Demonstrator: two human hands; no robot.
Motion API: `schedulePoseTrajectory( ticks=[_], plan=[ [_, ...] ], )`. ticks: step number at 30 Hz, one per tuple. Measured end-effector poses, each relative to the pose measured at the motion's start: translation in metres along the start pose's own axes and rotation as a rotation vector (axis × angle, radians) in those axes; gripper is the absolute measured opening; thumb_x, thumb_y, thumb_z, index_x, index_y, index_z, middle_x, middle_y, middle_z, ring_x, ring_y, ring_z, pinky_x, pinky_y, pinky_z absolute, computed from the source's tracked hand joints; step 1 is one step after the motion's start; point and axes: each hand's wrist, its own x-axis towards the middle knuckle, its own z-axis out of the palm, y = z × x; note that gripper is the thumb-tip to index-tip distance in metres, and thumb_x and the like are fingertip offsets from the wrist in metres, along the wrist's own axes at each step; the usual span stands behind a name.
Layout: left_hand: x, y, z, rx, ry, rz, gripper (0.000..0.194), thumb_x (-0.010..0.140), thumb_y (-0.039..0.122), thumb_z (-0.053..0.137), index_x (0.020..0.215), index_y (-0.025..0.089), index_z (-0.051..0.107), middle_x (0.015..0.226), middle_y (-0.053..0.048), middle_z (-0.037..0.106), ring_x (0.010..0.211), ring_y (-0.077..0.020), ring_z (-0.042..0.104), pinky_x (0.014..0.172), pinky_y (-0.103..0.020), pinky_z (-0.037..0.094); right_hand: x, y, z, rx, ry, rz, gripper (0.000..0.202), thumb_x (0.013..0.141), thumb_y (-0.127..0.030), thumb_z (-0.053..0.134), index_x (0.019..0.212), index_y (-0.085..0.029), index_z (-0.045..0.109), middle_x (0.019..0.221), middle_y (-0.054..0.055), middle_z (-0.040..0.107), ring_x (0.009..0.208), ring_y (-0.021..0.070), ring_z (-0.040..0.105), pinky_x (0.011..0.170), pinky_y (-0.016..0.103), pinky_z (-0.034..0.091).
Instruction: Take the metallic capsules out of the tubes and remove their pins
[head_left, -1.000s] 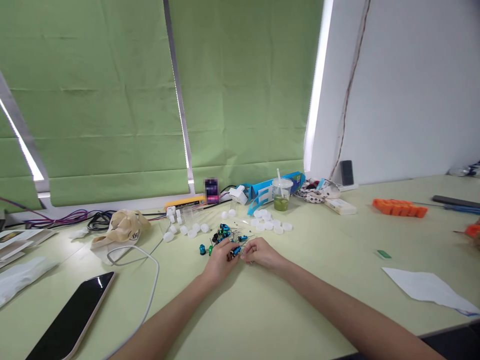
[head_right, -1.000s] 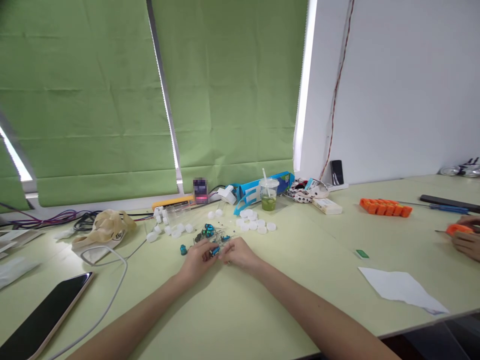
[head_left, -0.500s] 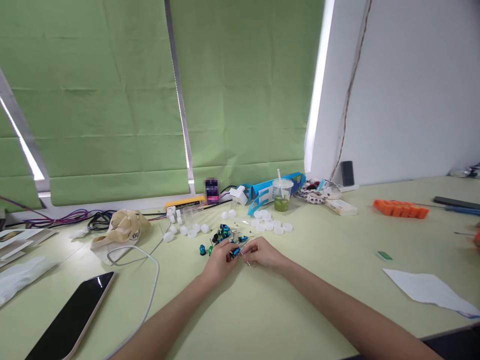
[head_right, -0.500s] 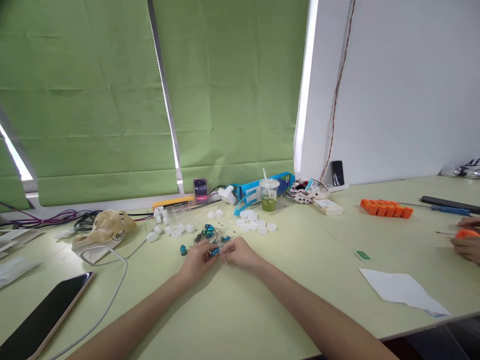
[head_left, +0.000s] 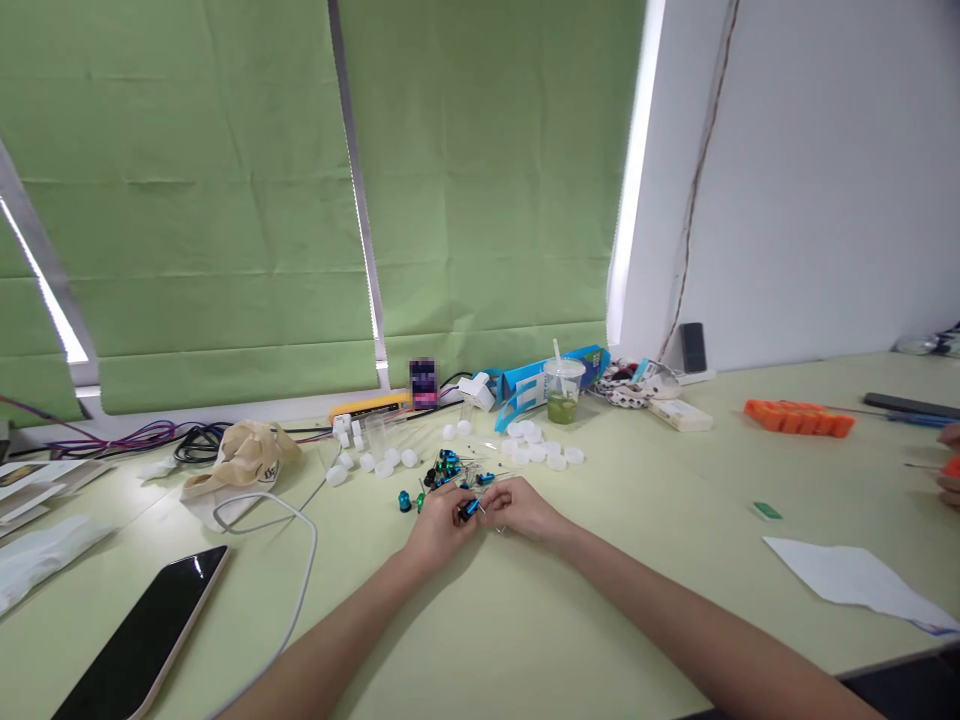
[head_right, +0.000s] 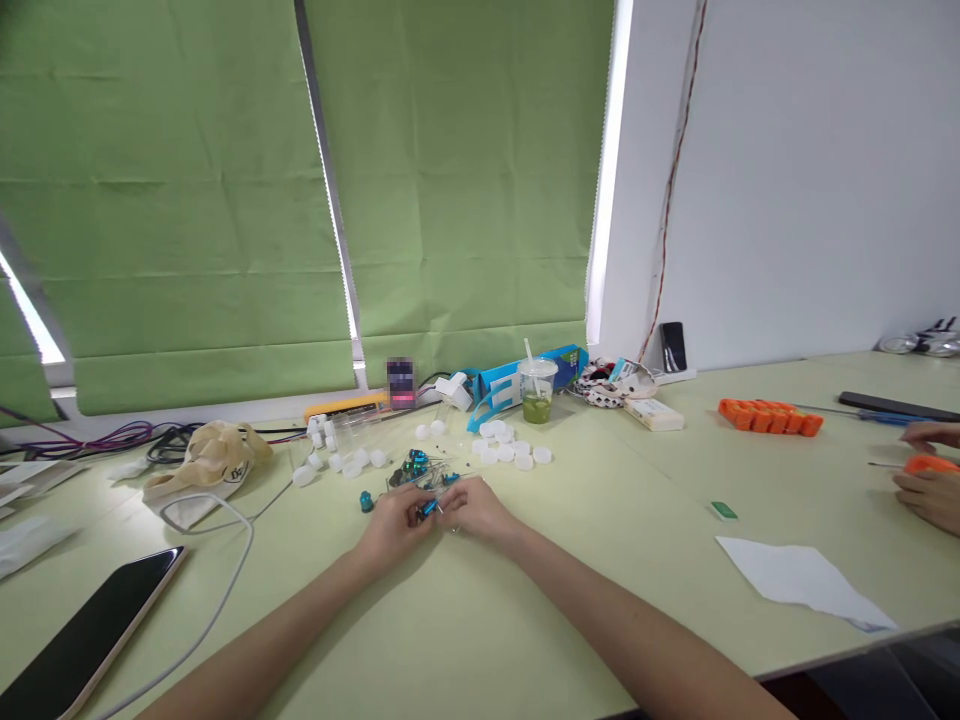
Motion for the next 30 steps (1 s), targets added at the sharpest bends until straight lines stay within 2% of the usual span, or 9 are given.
schedulePoseTrajectory(
  ticks=[5,15,22,30],
  plan=[
    [0.000,0.001,-0.001,0.003,-0.007,-0.012,0.016,0.071,0.019,0.056,0.082,0.017,0.068,0.064,-0.002,0.056,0.057,-0.0125,0.050,0.052,-0.021,0.037,-0.003,-0.004,0.000,-0.019,-0.025,-0.061,0.014,0.054,-0.019,0.068,0.065,-0.011,0.067,0.053,-0.001,0.058,0.051,0.0091,0.048,0.049,0.019,0.034],
    [0.000,0.003,-0.004,0.032,-0.039,-0.011,0.025,0.068,0.015,0.054,0.089,0.019,0.068,0.064,-0.001,0.055,0.060,-0.0139,0.050,0.053,-0.022,0.036,-0.003,0.001,-0.002,-0.182,0.072,-0.075,0.016,0.056,-0.019,0.064,0.070,-0.013,0.069,0.047,-0.004,0.052,0.046,0.0080,0.043,0.044,0.018,0.030],
    [-0.001,0.005,-0.011,0.075,-0.136,0.012,0.035,0.069,0.012,0.050,0.098,0.023,0.067,0.065,-0.001,0.053,0.060,-0.0139,0.051,0.054,-0.021,0.035,-0.005,-0.002,-0.002,-0.246,0.069,-0.048,0.022,0.057,-0.018,0.062,0.077,-0.013,0.070,0.048,-0.004,0.053,0.046,0.0084,0.043,0.045,0.018,0.030],
    [-0.002,0.008,-0.024,0.102,-0.224,0.045,0.050,0.064,0.006,0.046,0.107,0.026,0.062,0.069,-0.002,0.059,0.065,-0.0159,0.053,0.055,-0.021,0.034,-0.003,0.001,-0.004,-0.236,0.064,-0.040,0.029,0.056,-0.017,0.063,0.084,-0.012,0.068,0.049,-0.003,0.056,0.048,0.0098,0.049,0.046,0.018,0.034]
  ],
)
